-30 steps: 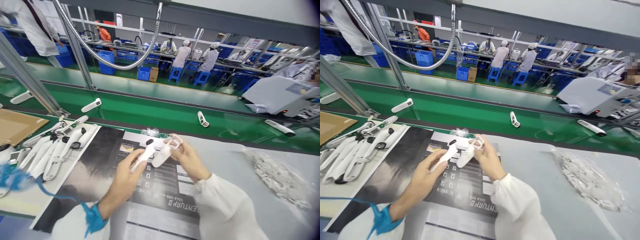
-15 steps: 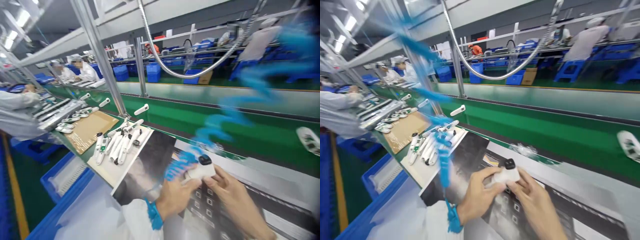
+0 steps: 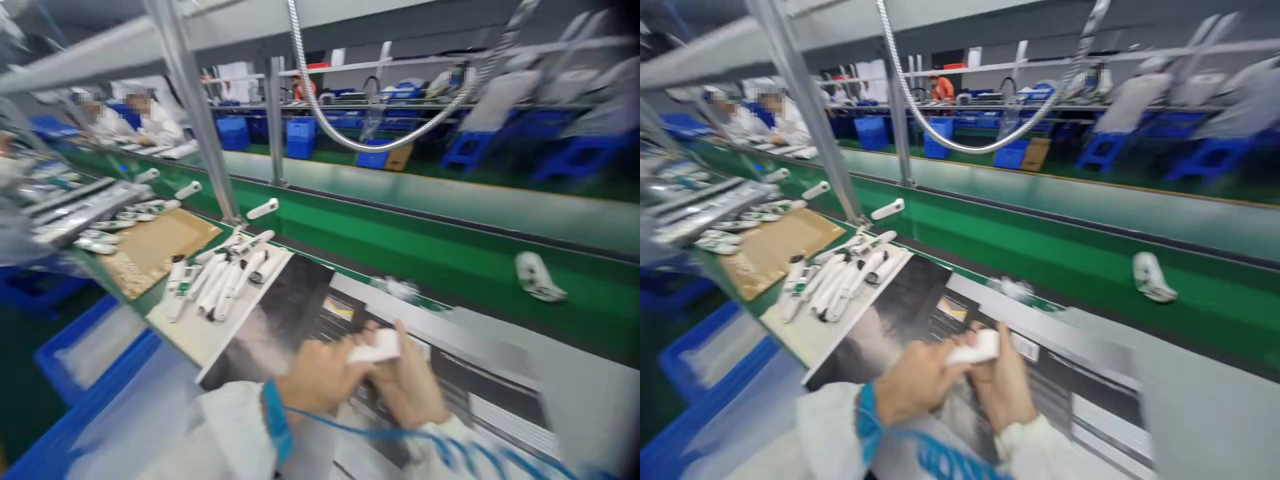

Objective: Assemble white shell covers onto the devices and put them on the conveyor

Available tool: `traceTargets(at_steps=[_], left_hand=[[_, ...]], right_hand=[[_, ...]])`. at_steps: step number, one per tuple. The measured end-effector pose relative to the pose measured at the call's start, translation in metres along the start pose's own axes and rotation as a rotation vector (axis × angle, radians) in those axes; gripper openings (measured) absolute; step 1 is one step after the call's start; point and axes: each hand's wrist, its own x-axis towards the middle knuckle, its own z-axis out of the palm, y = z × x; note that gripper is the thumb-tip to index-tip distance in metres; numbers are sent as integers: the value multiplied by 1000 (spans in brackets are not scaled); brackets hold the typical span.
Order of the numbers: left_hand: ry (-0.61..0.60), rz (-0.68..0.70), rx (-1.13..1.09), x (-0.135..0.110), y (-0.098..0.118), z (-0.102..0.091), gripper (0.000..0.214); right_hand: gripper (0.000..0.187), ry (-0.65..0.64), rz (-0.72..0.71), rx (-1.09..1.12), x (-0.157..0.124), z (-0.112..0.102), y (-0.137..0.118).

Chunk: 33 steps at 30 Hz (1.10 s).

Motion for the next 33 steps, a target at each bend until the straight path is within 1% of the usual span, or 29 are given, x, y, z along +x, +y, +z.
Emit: traceTargets(at_steps=[1, 3, 5, 7, 9, 10, 11, 12, 14, 15, 16, 17, 18, 19, 20, 22, 24, 25, 27, 29, 31, 33], left_hand=[[43, -82, -32, 1, -4, -5, 35], [184, -143, -147, 3, -6, -9, 36], [287, -104, -239, 3, 1, -6, 41], [331, -71, -270, 2, 13, 0, 39], [331, -93, -274, 2, 21, 3, 35], [307, -110, -273, 5, 22, 1, 35], [250, -119, -270, 9, 20, -5, 35], [152, -110, -266, 16, 16, -13, 37], [-157, -86, -267, 40, 1, -40, 41], [-321, -82, -271, 57, -7, -56, 44], [-470, -122, -284, 78, -16, -72, 39], [-505, -219, -256, 101, -24, -87, 34], [-466, -243, -228, 125, -32, -100, 33], [-391, -255, -199, 150, -39, -109, 31], [-286, -274, -158, 174, -45, -114, 28], [-66, -303, -84, 214, -56, -113, 26], [106, -328, -27, 238, -67, -104, 29], [163, -340, -3, 244, -72, -98, 30], [231, -358, 45, 247, -83, -89, 32], [264, -358, 96, 241, -92, -85, 32], [260, -334, 136, 229, -94, -84, 31], [202, -294, 142, 211, -90, -82, 26]], right_hand=[[58, 21, 73, 95, -1, 1, -4], [48, 57, 218, 343, -4, 4, -10], [40, 96, 300, 557, -10, 9, -16], [40, 153, 318, 630, -15, 15, -18], [40, 204, 346, 667, -18, 18, -18], [40, 215, 370, 673, -19, 18, -18], [40, 209, 398, 667, -19, 16, -18], [40, 188, 424, 647, -19, 13, -19], [44, 114, 472, 549, -20, 1, -23], [47, 76, 486, 460, -21, -9, -26], [50, 46, 488, 348, -22, -21, -29], [52, 27, 475, 220, -23, -34, -31], [51, 20, 445, 92, -23, -50, -32], [49, 26, 403, -28, -22, -67, -33], [47, 47, 354, -136, -20, -85, -33], [43, 136, 263, -327, -10, -124, -31], [35, 303, 216, -565, 7, -164, -28], [31, 398, 215, -689, 18, -183, -27], [29, 574, 240, -875, 44, -217, -24], [36, 702, 259, -952, 72, -243, -21], [46, 759, 262, -957, 100, -260, -15], [46, 768, 277, -934, 122, -266, -10]])
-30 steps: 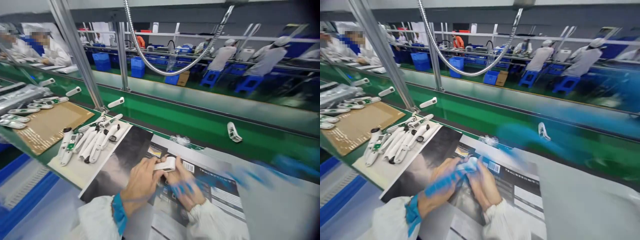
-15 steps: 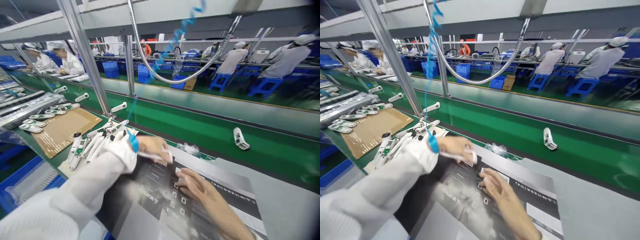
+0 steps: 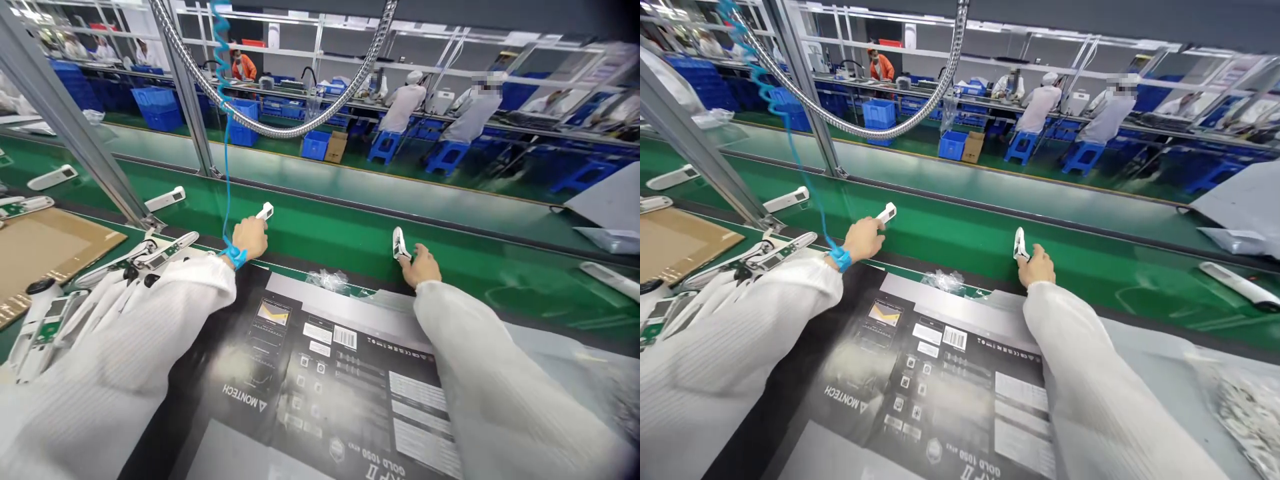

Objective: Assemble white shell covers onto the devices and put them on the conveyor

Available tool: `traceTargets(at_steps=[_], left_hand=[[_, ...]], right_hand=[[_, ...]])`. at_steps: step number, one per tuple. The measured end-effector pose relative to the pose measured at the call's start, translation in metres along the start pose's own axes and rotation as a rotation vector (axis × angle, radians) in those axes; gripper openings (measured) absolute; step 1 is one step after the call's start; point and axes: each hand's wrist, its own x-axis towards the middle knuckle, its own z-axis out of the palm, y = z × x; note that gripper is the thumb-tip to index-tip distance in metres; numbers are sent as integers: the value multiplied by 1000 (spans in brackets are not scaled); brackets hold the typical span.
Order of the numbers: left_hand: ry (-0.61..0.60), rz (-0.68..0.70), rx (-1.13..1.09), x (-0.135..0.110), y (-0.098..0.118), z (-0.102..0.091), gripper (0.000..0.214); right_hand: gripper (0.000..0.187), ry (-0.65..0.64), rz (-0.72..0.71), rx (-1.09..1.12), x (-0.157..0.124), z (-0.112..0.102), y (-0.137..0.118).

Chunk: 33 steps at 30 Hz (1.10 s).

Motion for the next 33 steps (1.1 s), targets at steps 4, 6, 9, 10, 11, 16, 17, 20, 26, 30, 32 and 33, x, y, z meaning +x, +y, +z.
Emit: traceTargets(at_steps=[4, 6, 9, 10, 11, 16, 17, 20, 26, 30, 32, 33], left_hand=[[-171, 139, -80, -60, 12, -4, 16], [-165, 245, -161, -91, 23, -6, 21], [26, 416, -243, -125, 41, -10, 32], [78, 456, -250, -133, 47, -11, 35], [81, 473, -251, -139, 51, -13, 35], [-394, 319, -349, -168, 63, -15, 22], [-417, 282, -366, -174, 64, -16, 22], [-363, 224, -372, -190, 67, -18, 21], [-296, 137, -428, -196, 59, -6, 22], [-204, -235, -760, -186, 35, 11, 28], [-175, -288, -886, -187, 23, 13, 33], [-168, -268, -900, -191, 19, 11, 35]], right_hand=[[39, -131, -26, 132, -5, 12, -22], [42, -250, -102, 246, -32, 6, -37], [45, -599, -289, 484, -92, -16, -59], [44, -722, -346, 554, -114, -23, -65], [42, -824, -387, 612, -135, -31, -69], [30, -733, -455, 564, -200, -49, -72], [28, -628, -500, 520, -206, -50, -70], [18, -348, -688, 376, -217, -49, -66], [16, -121, -1040, -78, -243, -37, -73], [21, -243, -1047, 19, -232, -23, -83], [17, -221, -863, 11, -201, -9, -88], [14, -200, -755, -31, -182, 1, -89]])
